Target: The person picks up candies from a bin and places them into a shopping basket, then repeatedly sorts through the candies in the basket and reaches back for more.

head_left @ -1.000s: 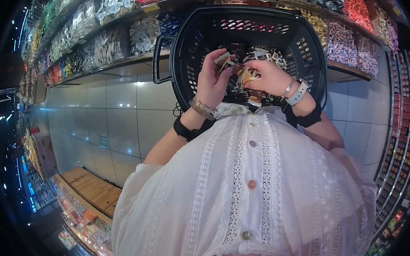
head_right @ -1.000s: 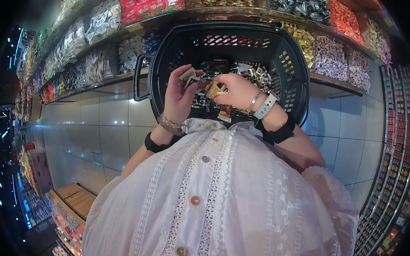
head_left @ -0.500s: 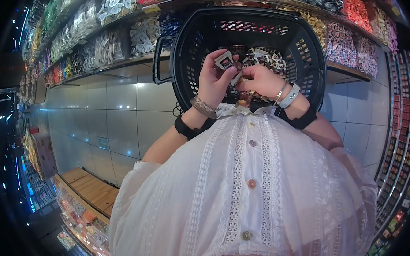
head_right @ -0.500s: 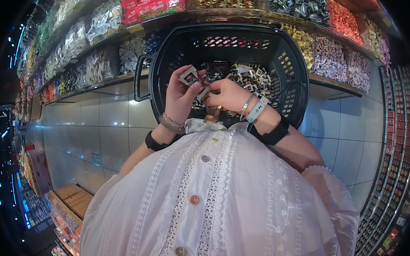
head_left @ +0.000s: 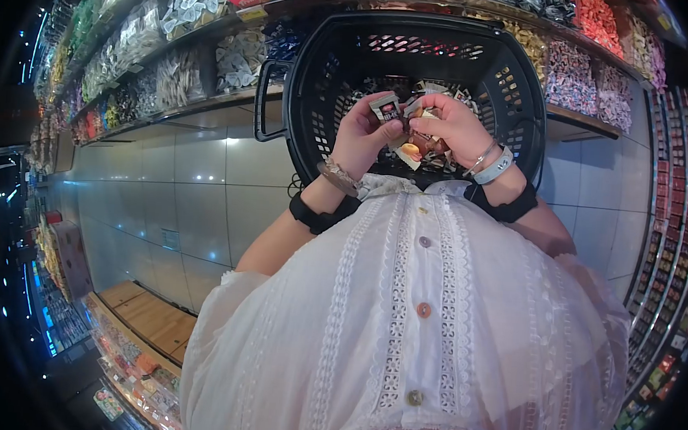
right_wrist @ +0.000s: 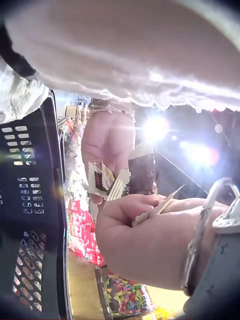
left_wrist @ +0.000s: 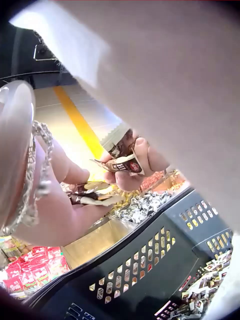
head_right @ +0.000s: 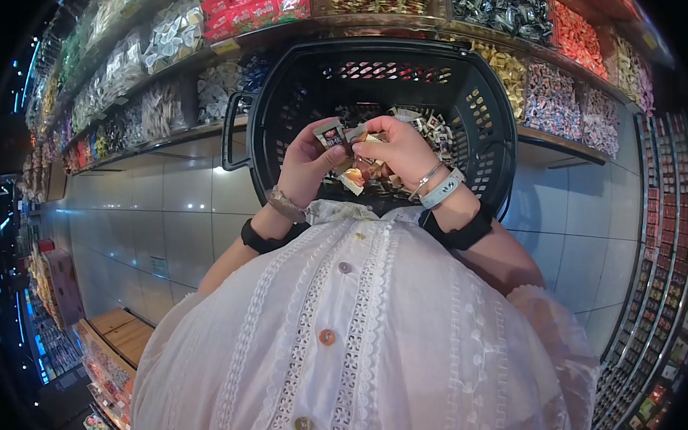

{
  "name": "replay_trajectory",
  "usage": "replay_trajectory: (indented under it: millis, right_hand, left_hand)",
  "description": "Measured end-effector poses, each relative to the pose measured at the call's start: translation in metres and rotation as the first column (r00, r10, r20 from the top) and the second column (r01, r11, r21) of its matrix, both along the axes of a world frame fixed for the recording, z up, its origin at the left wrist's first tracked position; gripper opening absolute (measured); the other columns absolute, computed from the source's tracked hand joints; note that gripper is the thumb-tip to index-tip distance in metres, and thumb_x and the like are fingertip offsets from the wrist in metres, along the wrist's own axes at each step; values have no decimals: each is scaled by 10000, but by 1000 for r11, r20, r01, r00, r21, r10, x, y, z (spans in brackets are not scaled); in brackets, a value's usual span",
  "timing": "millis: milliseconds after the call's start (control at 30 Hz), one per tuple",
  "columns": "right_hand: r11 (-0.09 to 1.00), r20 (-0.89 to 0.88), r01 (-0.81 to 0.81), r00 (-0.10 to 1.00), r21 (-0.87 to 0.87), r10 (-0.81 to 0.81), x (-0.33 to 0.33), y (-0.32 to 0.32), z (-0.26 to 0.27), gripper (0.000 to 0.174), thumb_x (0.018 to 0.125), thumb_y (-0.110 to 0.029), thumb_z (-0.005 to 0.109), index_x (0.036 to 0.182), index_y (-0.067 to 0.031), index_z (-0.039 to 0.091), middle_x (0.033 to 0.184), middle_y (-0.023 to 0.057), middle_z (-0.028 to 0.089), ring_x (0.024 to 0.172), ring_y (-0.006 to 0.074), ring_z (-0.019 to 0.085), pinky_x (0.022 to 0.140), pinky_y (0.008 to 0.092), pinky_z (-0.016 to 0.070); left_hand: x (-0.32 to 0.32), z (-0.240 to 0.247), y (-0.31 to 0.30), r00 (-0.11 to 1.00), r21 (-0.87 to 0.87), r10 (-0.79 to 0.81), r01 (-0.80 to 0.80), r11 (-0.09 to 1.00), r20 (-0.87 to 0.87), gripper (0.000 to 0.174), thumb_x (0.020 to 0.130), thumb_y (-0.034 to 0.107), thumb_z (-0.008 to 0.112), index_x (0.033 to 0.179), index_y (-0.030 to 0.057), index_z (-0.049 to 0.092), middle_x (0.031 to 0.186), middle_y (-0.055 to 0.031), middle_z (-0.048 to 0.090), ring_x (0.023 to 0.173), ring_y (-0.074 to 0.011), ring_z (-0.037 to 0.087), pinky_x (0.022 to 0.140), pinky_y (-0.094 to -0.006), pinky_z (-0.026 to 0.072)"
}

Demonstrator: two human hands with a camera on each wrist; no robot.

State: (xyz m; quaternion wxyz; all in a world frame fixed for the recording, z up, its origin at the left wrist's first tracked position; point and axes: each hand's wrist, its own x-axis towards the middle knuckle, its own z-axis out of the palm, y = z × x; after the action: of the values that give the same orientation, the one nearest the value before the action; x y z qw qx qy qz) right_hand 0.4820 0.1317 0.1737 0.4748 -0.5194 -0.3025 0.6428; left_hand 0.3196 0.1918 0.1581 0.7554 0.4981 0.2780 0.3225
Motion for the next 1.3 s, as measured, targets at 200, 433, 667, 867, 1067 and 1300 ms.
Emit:
replay_trajectory:
  millis: [200, 433, 667, 867, 1067, 1300]
  right_hand:
    - [991, -143, 134, 980, -20, -135, -6, 0, -14, 307, 711, -56, 616, 970, 21, 470, 775, 66, 567, 634, 103, 568, 483, 189, 450]
    - [978, -44, 201, 979, 52, -198, -11, -4, -10, 303, 707, -45, 613, 966, 45, 484, 781, 84, 571, 653, 118, 572, 533, 204, 466]
    - [972, -46, 231, 972, 37, -229, -12, -5, -15, 276, 710, -46, 607, 948, 44, 500, 802, 91, 578, 660, 117, 577, 556, 205, 471]
    - [969, -121, 237, 966, 73, -227, -13, -7, -13, 277, 722, -28, 588, 971, 36, 485, 826, 96, 574, 683, 119, 581, 568, 208, 481]
    - [960, -162, 262, 956, 96, -245, -14, -8, -13, 270, 729, -6, 572, 980, 32, 481, 843, 93, 566, 695, 115, 576, 583, 205, 484]
    - [952, -151, 285, 952, 113, -267, -15, -8, -13, 268, 718, -5, 581, 968, 22, 490, 823, 66, 559, 683, 96, 559, 589, 192, 472]
  left_hand:
    - [0, -6, -1, 995, -27, -91, 90, 996, -46, 482, 747, 28, 589, 1177, 0, 373, 1019, -79, 532, 897, -126, 529, 791, -239, 434]
    - [1, -6, -4, 990, 15, -121, 123, 992, -75, 523, 786, 9, 529, 1252, 13, 292, 1051, -84, 514, 898, -110, 515, 805, -239, 424]
    - [-1, -14, -4, 980, 65, -109, 121, 991, -166, 470, 812, 32, 498, 1251, 45, 329, 814, 17, 480, 699, -33, 435, 616, -166, 385]
    - [2, -13, -4, 988, 61, -119, 125, 990, -102, 487, 807, 19, 497, 1258, 53, 317, 918, -14, 527, 746, -32, 466, 635, -163, 410]
    - [0, -15, -3, 986, -18, -136, 135, 991, -93, 525, 810, 25, 497, 1282, 71, 272, 986, -24, 535, 798, -37, 477, 681, -176, 417]
    - [-1, -11, -4, 989, -67, -133, 129, 989, -62, 527, 818, 37, 490, 1288, 73, 255, 995, -30, 534, 806, -42, 484, 689, -184, 421]
